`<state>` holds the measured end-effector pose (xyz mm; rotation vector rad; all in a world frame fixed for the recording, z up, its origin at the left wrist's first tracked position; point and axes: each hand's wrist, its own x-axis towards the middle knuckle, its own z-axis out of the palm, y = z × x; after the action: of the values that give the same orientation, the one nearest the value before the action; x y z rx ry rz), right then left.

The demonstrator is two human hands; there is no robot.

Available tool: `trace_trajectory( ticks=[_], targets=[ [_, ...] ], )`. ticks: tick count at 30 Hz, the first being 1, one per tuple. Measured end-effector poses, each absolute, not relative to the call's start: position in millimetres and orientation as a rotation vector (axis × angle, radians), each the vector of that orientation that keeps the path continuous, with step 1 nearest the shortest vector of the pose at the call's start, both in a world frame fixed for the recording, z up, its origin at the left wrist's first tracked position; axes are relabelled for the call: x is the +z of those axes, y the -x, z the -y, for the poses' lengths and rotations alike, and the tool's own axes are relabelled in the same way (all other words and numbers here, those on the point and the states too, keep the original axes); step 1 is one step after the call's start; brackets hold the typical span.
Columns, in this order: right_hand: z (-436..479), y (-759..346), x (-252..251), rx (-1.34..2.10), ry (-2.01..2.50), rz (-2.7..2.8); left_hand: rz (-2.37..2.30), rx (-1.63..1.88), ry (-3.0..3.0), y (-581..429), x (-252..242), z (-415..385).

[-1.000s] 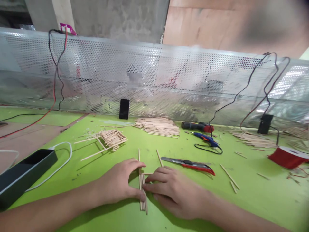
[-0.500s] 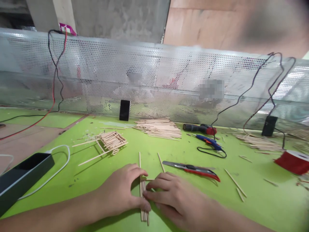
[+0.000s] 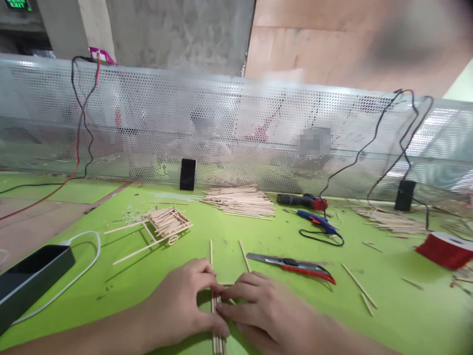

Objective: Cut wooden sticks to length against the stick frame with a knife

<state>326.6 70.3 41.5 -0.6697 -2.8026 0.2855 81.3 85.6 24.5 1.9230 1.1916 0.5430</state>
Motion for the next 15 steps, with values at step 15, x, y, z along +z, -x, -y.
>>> trace_trajectory(
  ticks=[15],
  targets=[
    [-67.3,-326.4,41.1,0.145,0.665,2.831,-1.252,0.442,-2.062,-85.6,19.5,-86.0]
  ],
)
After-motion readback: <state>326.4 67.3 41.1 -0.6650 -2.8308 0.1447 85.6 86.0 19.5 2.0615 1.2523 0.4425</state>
